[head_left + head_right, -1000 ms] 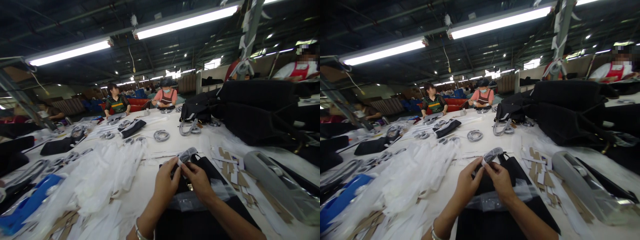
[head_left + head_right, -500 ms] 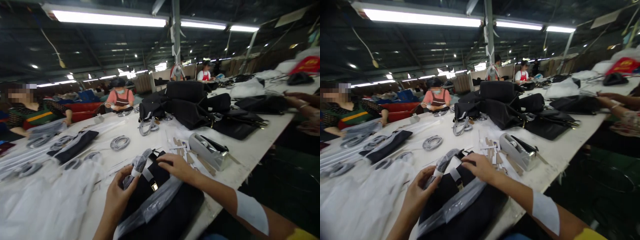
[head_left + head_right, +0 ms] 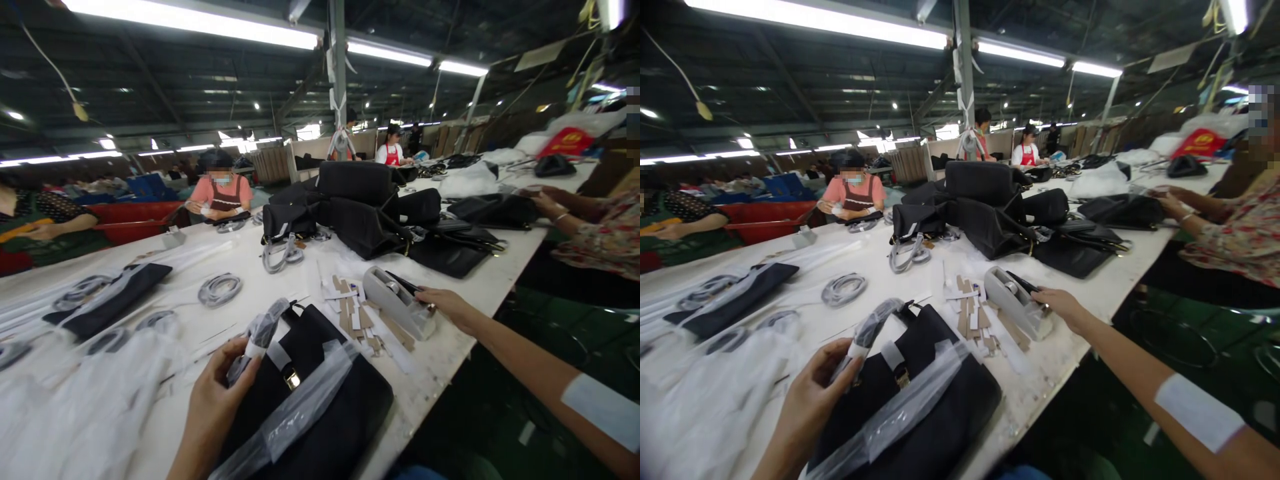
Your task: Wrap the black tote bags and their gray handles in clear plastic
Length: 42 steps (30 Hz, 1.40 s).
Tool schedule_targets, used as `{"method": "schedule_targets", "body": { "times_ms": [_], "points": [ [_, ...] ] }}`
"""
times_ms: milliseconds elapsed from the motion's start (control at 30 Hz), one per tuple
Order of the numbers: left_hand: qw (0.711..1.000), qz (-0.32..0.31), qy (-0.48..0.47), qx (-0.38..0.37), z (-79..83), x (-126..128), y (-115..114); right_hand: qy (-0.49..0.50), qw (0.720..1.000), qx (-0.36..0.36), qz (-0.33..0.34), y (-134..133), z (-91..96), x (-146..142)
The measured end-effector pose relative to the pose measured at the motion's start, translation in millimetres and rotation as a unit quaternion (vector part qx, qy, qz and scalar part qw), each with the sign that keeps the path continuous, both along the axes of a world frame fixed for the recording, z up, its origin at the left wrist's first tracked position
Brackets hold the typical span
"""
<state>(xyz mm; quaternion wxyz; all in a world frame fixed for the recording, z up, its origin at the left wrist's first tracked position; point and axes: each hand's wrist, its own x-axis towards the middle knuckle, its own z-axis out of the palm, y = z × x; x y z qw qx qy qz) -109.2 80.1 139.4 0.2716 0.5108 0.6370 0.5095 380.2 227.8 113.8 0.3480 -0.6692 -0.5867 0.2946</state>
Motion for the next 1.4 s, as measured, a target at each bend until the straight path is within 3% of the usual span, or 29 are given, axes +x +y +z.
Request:
{"method": "schedule_targets", "body": {
  "times_ms": [233,367,533,800,900,1000,1133,1267,1400],
  "points": [
    [1.0,0.01,-0.013,-0.009,3.9,5,0,-0.002,0.999,0.042,-0.009,-3,33.9,16],
    [1.0,0.02,-0.012,-0.011,2.3,9,2,-0.031,0.999,0.042,-0.005,-2,30.2,9],
    [1.0,0.0,-0.004,-0.016,-0.5,4,2,0.027,1.0,-0.009,-0.002,-5,17.2,-6],
    [1.0,0.011,-0.002,-0.025,1.1,2,1,0.109,0.993,0.015,-0.032,-37,45.9,10],
    [0.999,0.013,-0.006,-0.033,2.8,3,1,0.144,0.989,-0.025,-0.034,-55,34.7,17],
    [0.999,0.017,-0.029,-0.026,5.9,5,1,0.197,0.976,-0.068,-0.069,-66,4.6,21],
    [0.998,0.025,-0.05,-0.015,9.6,5,4,0.212,0.969,-0.059,-0.116,-73,-27.7,20],
    [0.998,0.011,-0.055,-0.006,10.1,4,6,0.183,0.974,-0.021,-0.13,-85,-23.4,-2],
    [0.999,-0.009,-0.044,0.022,11.6,12,6,0.14,0.989,0.037,-0.04,-96,3.5,-70]
  ]
}}
